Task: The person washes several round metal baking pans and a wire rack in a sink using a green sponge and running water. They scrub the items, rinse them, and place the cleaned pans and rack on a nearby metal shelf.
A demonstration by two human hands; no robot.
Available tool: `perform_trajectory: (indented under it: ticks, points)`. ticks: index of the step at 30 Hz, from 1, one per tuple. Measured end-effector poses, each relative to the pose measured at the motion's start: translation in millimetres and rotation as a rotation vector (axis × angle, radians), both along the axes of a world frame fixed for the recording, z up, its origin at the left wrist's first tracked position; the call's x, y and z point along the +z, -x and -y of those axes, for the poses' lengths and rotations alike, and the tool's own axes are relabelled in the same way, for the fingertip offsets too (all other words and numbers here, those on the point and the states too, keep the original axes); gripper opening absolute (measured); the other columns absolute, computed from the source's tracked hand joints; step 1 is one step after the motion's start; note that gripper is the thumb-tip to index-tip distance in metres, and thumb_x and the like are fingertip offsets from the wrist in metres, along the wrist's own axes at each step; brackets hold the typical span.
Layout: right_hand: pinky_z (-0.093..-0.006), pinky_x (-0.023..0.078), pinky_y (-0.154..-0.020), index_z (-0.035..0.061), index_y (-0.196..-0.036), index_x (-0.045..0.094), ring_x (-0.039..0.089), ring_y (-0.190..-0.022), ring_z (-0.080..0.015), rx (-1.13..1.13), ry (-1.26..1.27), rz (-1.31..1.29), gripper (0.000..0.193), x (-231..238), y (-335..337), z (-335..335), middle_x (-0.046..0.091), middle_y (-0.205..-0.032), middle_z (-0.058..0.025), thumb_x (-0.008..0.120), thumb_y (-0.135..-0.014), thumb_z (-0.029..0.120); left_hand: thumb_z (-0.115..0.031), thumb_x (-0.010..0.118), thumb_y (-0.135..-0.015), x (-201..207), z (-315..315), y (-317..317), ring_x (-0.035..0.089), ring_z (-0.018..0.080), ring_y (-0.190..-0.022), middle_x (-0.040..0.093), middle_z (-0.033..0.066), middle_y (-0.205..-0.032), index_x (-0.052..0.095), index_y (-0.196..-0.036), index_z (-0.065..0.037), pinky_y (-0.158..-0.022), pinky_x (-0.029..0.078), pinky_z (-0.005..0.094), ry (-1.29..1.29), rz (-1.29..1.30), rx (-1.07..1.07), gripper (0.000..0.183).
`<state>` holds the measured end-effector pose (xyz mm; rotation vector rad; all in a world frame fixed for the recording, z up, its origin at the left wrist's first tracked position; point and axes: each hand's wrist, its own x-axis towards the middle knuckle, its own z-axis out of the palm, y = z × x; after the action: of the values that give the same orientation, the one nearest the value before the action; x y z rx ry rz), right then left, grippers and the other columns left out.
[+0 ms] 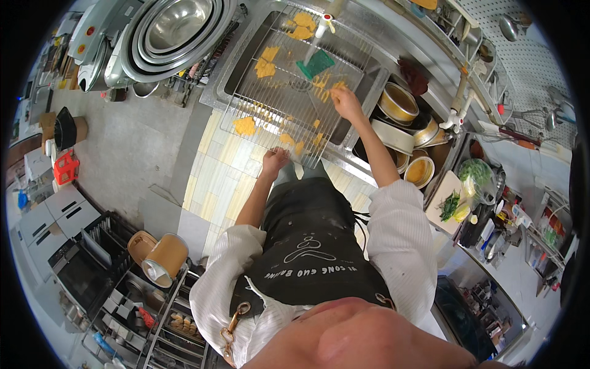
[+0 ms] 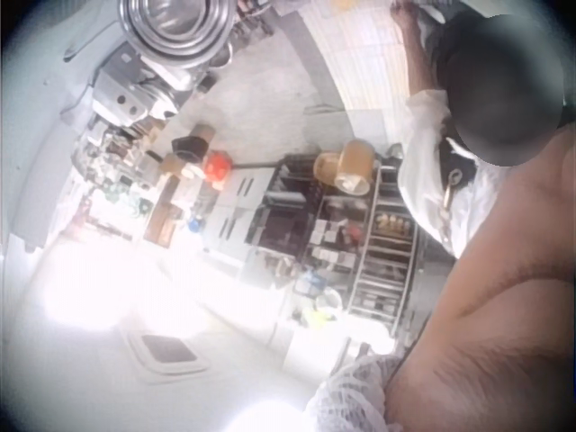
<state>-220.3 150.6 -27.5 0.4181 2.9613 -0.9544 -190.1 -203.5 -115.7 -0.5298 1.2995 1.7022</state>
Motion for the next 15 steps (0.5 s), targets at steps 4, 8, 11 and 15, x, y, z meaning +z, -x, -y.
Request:
perform_trajectory:
  ticks: [4,8,11,15]
  points:
    - [-0.042,0.041,-0.105,0.0151,-0.132,0.057,0.048,-0.126,-0.0322,0.063,-0.223,-0.13,0.049,-17.0,80.9,-18.5,0.053,-0.134,-0.0102,0.062,-0.084,0.004,-0.016,0.057,-0.096,13.9,9.7,2.5,0.066,0.0194,-0.079,0.066,0.0102,-0.092,0.056,-0.103,-0.001,-0.073,0.057,0.0341,0.09,-0.047,0.036,0.017]
    - [-0.0457,0.035,-0.11,0.0167,-0.138,0.049,0.04,-0.131,-0.0297,0.263,-0.342,-0.018,0.064,-26.4,125.6,-38.3,0.049,-0.139,-0.0058,0.075,-0.079,0.02,-0.018,0.056,-0.098,42.9,34.4,17.7,0.067,0.0181,-0.077,0.067,0.0099,-0.087,0.054,-0.102,-0.001,-0.073,0.058,0.0324,0.137,-0.091,-0.052,0.018]
    - [-0.0463,0.037,-0.106,0.0136,-0.132,0.051,0.042,-0.127,-0.0294,0.405,-0.229,0.1,0.068,-11.5,146.2,-36.4,0.051,-0.134,-0.0067,0.081,-0.073,0.029,-0.019,0.056,-0.098,66.4,67.3,32.1,0.067,0.0177,-0.076,0.066,0.0097,-0.086,0.053,-0.103,-0.001,-0.073,0.058,0.0329,0.22,-0.12,-0.101,0.019]
    - [-0.0443,0.045,-0.096,0.01,-0.116,0.055,0.054,-0.114,-0.029,0.374,-0.004,0.108,0.056,-12.8,138.1,-40.2,0.059,-0.118,-0.0074,0.083,-0.071,0.027,-0.021,0.058,-0.097,115.4,77.8,43.7,0.064,0.0162,-0.072,0.063,0.0061,-0.082,0.054,-0.104,-0.005,-0.065,0.056,0.03,0.373,-0.218,0.008,0.018]
